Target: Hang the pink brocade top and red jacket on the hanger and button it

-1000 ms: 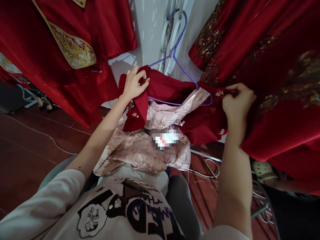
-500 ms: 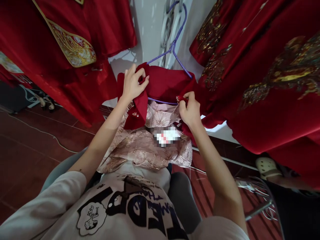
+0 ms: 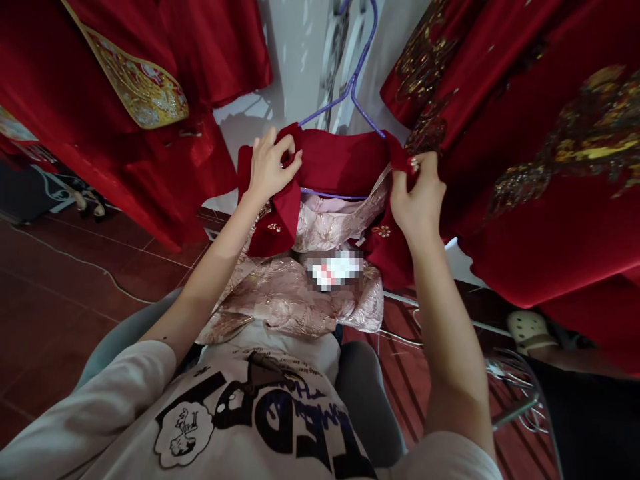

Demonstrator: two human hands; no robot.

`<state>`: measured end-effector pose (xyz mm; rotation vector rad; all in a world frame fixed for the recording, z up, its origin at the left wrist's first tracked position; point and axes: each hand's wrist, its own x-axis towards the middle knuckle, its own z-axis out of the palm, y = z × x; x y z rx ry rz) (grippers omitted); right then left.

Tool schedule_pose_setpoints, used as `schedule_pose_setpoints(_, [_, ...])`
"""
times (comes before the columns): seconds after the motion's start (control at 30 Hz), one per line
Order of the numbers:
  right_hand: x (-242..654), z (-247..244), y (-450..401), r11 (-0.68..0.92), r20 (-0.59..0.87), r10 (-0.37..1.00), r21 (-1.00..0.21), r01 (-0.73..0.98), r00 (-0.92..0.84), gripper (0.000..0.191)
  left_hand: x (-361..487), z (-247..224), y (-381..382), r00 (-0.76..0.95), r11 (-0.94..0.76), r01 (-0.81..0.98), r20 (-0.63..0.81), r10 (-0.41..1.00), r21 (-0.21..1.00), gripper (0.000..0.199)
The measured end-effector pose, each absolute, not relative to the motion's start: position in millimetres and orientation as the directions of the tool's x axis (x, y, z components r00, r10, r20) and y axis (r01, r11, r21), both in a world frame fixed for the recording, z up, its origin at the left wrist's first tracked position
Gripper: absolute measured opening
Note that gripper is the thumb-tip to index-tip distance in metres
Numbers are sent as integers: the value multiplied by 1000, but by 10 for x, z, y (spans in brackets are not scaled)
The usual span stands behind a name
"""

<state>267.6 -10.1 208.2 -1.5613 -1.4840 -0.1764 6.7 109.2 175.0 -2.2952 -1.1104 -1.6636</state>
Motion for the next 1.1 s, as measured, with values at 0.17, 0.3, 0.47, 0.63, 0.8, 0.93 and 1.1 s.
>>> schedule_pose_setpoints(0.17, [2488, 2101, 219, 148, 629, 726, -539, 829, 279, 38, 76, 1753, 1049, 160, -692, 651, 836, 525, 310, 36])
schedule_pose_setpoints(0.3, [2169, 1966, 464, 234, 634, 726, -592, 771, 267, 52, 100, 1736, 1051, 148, -666, 679, 831, 536, 308, 38])
schedule_pose_setpoints(0.47, [1745, 1715, 385, 476, 667, 745, -537, 696, 5, 68, 1, 1719, 1109, 143, -677, 650, 820, 554, 345, 40])
schedule_pose_setpoints(0.63, [1756, 1586, 272, 479, 658, 753, -540, 692, -8, 73, 148, 1586, 1046, -42, -646, 568, 801, 597, 511, 38])
schedule_pose_setpoints(0.8, [1752, 1581, 193, 521, 679, 734, -549, 654, -16, 73, 684, 1416, 816, -86, -663, 287, 708, 701, 691, 34])
schedule_pose_setpoints(0.93, [1788, 1566, 111, 498, 672, 740, -583, 642, 36, 67, 809, 1339, 570, -48, -677, 24, 677, 735, 736, 31])
schedule_pose_setpoints(1.1, [1840, 1330, 165, 475, 666, 740, -615, 629, 91, 62, 693, 1209, 373, 3, -589, -210, 603, 798, 780, 25])
